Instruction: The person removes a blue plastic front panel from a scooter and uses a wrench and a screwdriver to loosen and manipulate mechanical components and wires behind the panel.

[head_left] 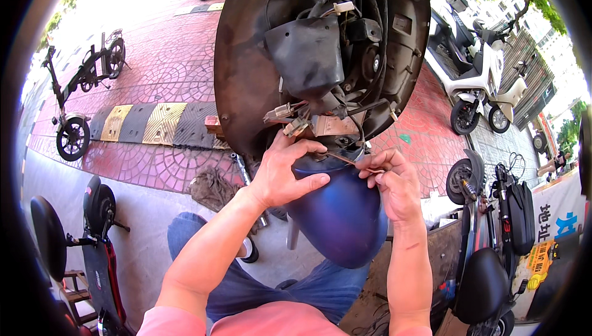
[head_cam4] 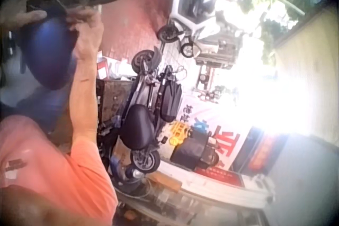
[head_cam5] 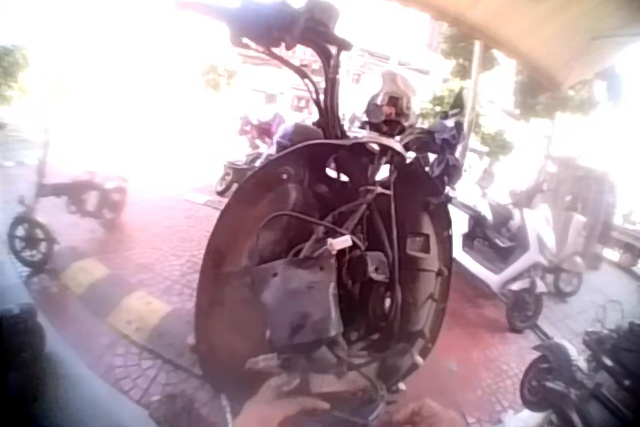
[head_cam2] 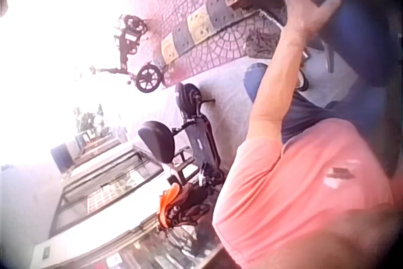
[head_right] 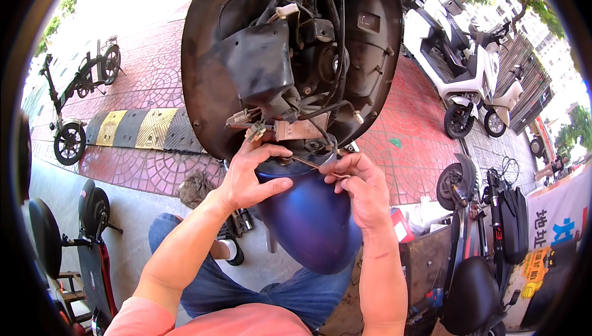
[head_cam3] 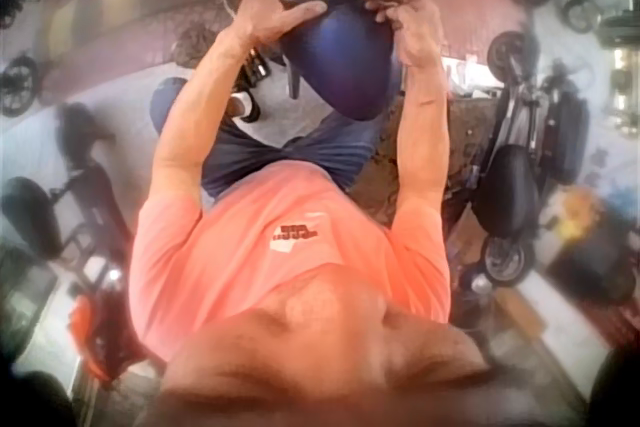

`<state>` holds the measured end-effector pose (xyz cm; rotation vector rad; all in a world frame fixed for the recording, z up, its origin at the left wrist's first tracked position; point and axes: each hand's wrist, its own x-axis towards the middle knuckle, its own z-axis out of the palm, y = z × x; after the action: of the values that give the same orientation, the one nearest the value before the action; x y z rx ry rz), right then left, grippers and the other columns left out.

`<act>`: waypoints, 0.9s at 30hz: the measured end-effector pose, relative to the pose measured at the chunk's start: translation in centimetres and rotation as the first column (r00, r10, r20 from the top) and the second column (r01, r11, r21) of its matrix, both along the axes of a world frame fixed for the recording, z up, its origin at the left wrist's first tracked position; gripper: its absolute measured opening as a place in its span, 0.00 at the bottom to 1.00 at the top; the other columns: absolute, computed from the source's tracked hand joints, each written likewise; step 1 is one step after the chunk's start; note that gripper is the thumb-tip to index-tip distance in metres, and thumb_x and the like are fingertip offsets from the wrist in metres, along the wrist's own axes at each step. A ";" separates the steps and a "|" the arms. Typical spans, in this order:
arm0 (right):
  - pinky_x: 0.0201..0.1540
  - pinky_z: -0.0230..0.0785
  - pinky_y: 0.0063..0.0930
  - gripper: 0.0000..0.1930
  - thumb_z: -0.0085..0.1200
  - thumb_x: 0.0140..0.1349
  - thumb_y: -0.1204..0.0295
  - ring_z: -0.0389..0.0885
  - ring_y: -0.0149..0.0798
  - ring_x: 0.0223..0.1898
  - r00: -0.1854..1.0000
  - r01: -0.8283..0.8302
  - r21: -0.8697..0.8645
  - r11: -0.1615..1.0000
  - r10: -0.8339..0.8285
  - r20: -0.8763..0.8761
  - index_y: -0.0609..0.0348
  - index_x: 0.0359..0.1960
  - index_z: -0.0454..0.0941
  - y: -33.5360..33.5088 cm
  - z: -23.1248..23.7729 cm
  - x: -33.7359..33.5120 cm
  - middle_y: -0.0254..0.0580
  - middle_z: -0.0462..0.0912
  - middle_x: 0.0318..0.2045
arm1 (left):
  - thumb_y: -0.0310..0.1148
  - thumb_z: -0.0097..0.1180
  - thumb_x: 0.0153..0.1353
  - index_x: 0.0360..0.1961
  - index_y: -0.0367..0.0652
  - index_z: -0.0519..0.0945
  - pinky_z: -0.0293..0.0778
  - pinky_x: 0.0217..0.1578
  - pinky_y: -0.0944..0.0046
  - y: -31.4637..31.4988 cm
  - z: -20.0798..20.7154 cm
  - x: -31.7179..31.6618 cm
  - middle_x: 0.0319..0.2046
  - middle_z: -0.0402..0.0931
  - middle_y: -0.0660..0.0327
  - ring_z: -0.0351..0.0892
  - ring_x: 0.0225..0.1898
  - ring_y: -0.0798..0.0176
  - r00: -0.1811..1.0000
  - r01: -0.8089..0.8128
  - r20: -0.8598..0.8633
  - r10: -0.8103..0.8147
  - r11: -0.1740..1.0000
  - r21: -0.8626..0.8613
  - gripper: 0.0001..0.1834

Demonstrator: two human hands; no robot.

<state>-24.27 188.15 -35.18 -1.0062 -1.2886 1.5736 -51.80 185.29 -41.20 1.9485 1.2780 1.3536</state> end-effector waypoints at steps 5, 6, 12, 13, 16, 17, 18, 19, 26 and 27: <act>0.46 0.74 0.26 0.13 0.58 0.67 0.81 0.84 0.30 0.44 0.979 -0.073 0.056 0.996 0.061 0.194 0.66 0.51 0.88 0.1 0.6 -0.5 0.44 0.91 0.45 | 0.50 0.82 0.56 0.59 0.44 0.89 0.68 0.73 0.49 -0.9 0.0 -0.2 0.64 0.78 0.48 0.74 0.70 0.45 0.999 -0.024 0.031 0.029 0.990 -0.143 0.33; 0.46 0.76 0.28 0.14 0.59 0.67 0.80 0.85 0.32 0.44 0.957 -0.092 0.105 0.990 0.059 0.283 0.65 0.51 0.89 0.1 0.9 -0.7 0.43 0.91 0.44 | 0.49 0.82 0.56 0.59 0.44 0.89 0.68 0.73 0.49 -1.0 0.0 -0.1 0.65 0.78 0.49 0.74 0.70 0.45 0.998 -0.019 0.058 0.029 0.986 -0.167 0.33; 0.52 0.79 0.41 0.17 0.60 0.67 0.77 0.88 0.51 0.44 0.642 -0.419 0.495 0.761 -0.137 0.754 0.57 0.56 0.90 0.3 3.3 -2.9 0.49 0.90 0.42 | 0.52 0.83 0.55 0.62 0.50 0.89 0.71 0.71 0.46 -0.7 -0.6 -0.4 0.67 0.77 0.46 0.75 0.70 0.39 0.986 0.027 0.169 -0.002 0.988 -0.149 0.35; 0.52 0.79 0.43 0.18 0.60 0.67 0.77 0.88 0.54 0.45 0.586 -0.434 0.458 0.776 -0.143 0.798 0.56 0.57 0.90 -0.2 4.1 -3.4 0.51 0.89 0.42 | 0.52 0.83 0.55 0.62 0.50 0.89 0.71 0.71 0.46 -0.7 -1.2 -0.5 0.66 0.77 0.46 0.75 0.69 0.39 0.983 0.021 0.181 0.000 0.993 -0.116 0.35; 0.51 0.79 0.44 0.18 0.58 0.69 0.77 0.88 0.57 0.45 0.493 -0.455 0.380 0.806 -0.127 0.861 0.54 0.58 0.91 -0.4 4.0 -3.8 0.54 0.89 0.41 | 0.58 0.81 0.55 0.63 0.51 0.88 0.72 0.69 0.44 -0.4 -2.0 -1.5 0.64 0.79 0.46 0.75 0.68 0.39 0.992 0.043 0.124 -0.029 0.993 -0.108 0.38; 0.51 0.79 0.45 0.18 0.58 0.69 0.77 0.89 0.57 0.45 0.489 -0.446 0.358 0.821 -0.111 0.865 0.54 0.57 0.91 0.0 4.2 -3.7 0.53 0.89 0.41 | 0.60 0.80 0.55 0.63 0.52 0.88 0.72 0.69 0.44 0.0 -1.5 -1.9 0.64 0.79 0.46 0.75 0.68 0.39 0.995 0.061 0.090 -0.051 0.991 -0.115 0.39; 0.51 0.79 0.45 0.18 0.58 0.69 0.77 0.89 0.56 0.45 0.486 -0.435 0.336 0.835 -0.096 0.869 0.54 0.57 0.91 0.2 4.3 -3.7 0.53 0.89 0.41 | 0.61 0.79 0.55 0.63 0.52 0.88 0.72 0.69 0.44 0.3 -1.3 -2.2 0.64 0.78 0.46 0.74 0.69 0.39 0.996 0.080 0.055 -0.074 0.989 -0.123 0.39; 0.49 0.79 0.45 0.18 0.58 0.69 0.78 0.89 0.56 0.44 0.466 -0.433 0.332 0.838 -0.107 0.878 0.55 0.57 0.91 -0.2 4.2 -3.7 0.53 0.89 0.40 | 0.62 0.80 0.54 0.63 0.53 0.88 0.70 0.71 0.45 0.4 -1.6 -2.1 0.64 0.80 0.46 0.74 0.67 0.39 0.993 0.105 0.061 -0.096 0.981 -0.163 0.40; 0.54 0.79 0.44 0.18 0.57 0.69 0.79 0.88 0.57 0.47 0.479 -0.290 0.297 0.910 -0.130 0.868 0.57 0.57 0.91 -1.9 5.1 -5.9 0.55 0.88 0.40 | 0.61 0.80 0.53 0.61 0.54 0.89 0.72 0.69 0.42 1.6 -2.7 -2.3 0.66 0.76 0.44 0.73 0.70 0.37 0.992 0.123 0.042 -0.120 0.989 -0.087 0.37; 0.56 0.79 0.44 0.18 0.56 0.69 0.79 0.88 0.57 0.48 0.415 -0.275 0.258 0.926 -0.127 0.901 0.58 0.58 0.90 -2.4 5.9 -6.8 0.56 0.89 0.43 | 0.61 0.80 0.53 0.61 0.55 0.89 0.72 0.68 0.41 1.6 -2.6 -2.4 0.66 0.76 0.44 0.74 0.69 0.37 0.990 0.138 0.053 -0.133 0.984 -0.114 0.38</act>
<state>-31.06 185.70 -29.27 -1.6589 -2.3001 0.6496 -54.19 186.85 -43.79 1.8782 1.1550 1.2210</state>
